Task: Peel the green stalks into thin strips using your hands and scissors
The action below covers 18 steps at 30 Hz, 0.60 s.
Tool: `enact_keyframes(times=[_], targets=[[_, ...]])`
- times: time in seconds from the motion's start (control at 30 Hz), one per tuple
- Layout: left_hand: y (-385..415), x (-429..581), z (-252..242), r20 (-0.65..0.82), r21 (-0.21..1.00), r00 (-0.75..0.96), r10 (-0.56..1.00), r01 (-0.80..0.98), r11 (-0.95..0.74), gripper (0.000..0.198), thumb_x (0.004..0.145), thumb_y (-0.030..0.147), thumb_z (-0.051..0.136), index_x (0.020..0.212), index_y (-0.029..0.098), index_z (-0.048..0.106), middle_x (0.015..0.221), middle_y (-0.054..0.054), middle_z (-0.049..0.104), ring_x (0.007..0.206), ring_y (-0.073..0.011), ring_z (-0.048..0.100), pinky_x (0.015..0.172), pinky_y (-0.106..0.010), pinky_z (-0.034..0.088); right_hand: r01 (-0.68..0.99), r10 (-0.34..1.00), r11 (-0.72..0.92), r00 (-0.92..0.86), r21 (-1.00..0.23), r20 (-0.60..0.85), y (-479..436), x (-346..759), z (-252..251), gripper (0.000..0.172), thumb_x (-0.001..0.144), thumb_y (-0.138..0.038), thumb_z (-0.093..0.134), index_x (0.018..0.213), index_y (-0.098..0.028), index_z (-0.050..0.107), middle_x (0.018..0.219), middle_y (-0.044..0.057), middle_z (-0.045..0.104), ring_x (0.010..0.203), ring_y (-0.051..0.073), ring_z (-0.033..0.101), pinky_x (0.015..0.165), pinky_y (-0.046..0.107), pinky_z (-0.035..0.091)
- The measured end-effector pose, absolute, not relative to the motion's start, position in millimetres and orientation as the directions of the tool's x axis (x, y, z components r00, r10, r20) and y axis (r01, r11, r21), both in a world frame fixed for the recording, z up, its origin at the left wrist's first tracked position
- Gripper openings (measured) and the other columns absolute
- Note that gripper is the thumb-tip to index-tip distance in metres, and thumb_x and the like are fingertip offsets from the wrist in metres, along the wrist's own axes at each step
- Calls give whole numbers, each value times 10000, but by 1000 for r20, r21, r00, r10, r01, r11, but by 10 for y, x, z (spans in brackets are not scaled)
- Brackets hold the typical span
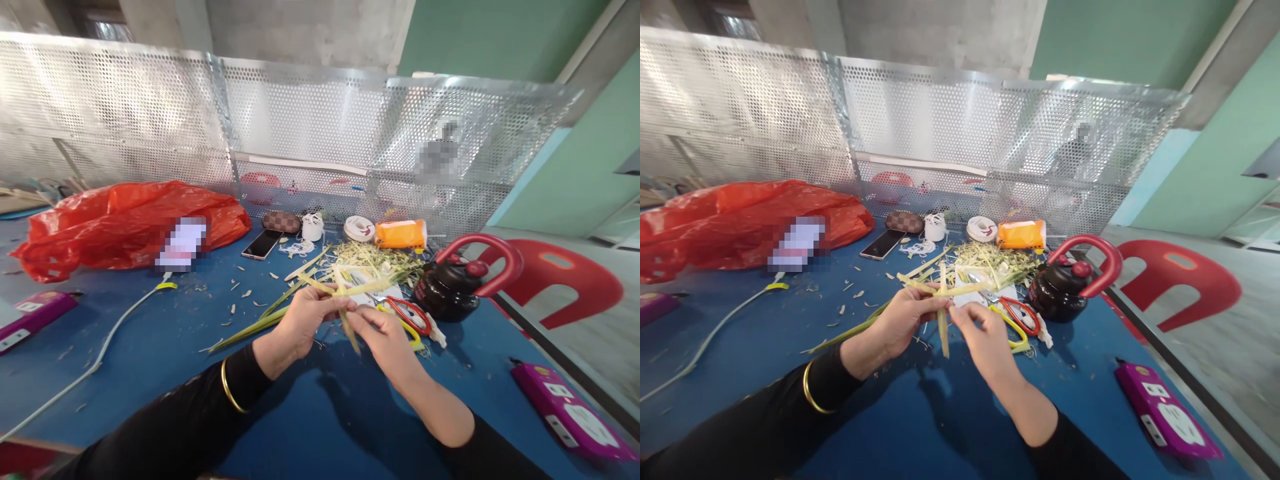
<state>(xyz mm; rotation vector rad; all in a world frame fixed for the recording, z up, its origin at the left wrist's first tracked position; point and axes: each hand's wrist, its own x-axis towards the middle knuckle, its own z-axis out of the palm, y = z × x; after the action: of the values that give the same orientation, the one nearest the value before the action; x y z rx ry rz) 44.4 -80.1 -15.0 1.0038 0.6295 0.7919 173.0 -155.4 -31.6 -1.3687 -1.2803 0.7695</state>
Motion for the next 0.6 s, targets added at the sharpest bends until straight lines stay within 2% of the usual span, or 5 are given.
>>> enact_keyframes(times=[0.1, 0.2, 0.37, 0.5, 0.6], targets=[[-784, 423, -132, -148, 918, 577, 803, -224, 329, 330, 531, 240, 830, 788, 113, 667, 707, -46, 684, 631, -133, 629, 657, -261, 500, 49, 903, 143, 402, -988, 151, -1518, 1783, -288, 273, 760, -437, 652, 685, -176, 617, 643, 6, 581, 662, 163, 538, 657, 286, 437], [-812, 420, -146, -100, 939, 675, 731, -179, 294, 307, 585, 293, 805, 791, 113, 667, 673, -31, 660, 545, -93, 572, 562, -218, 452, -135, 893, 199, 433, -971, 123, -1498, 1785, -295, 218, 710, -389, 712, 735, -186, 638, 641, -12, 584, 618, 151, 551, 640, 290, 462], [-861, 450, -197, -43, 968, 634, 772, -163, 188, 286, 648, 375, 756, 710, 122, 638, 564, 19, 582, 419, -51, 468, 441, -183, 348, -8, 891, 218, 410, -976, 196, -1525, 1744, -331, 167, 768, -320, 661, 667, -189, 632, 580, -19, 598, 582, 140, 552, 608, 268, 445], [-864, 461, -182, -30, 976, 621, 783, -150, 157, 257, 633, 329, 757, 617, 120, 607, 561, 16, 572, 418, -59, 486, 443, -192, 368, 77, 855, 226, 461, -971, 236, -1532, 1787, -364, 203, 806, -313, 626, 643, -193, 612, 565, -25, 607, 592, 135, 555, 630, 258, 427], [-857, 457, -160, -93, 967, 605, 791, -133, 216, 234, 606, 281, 762, 616, 124, 589, 542, 15, 568, 415, -69, 497, 445, -196, 385, 52, 841, 232, 491, -971, 227, -1517, 1839, -382, 193, 794, -315, 643, 649, -192, 612, 555, -28, 602, 571, 134, 550, 613, 256, 417]])
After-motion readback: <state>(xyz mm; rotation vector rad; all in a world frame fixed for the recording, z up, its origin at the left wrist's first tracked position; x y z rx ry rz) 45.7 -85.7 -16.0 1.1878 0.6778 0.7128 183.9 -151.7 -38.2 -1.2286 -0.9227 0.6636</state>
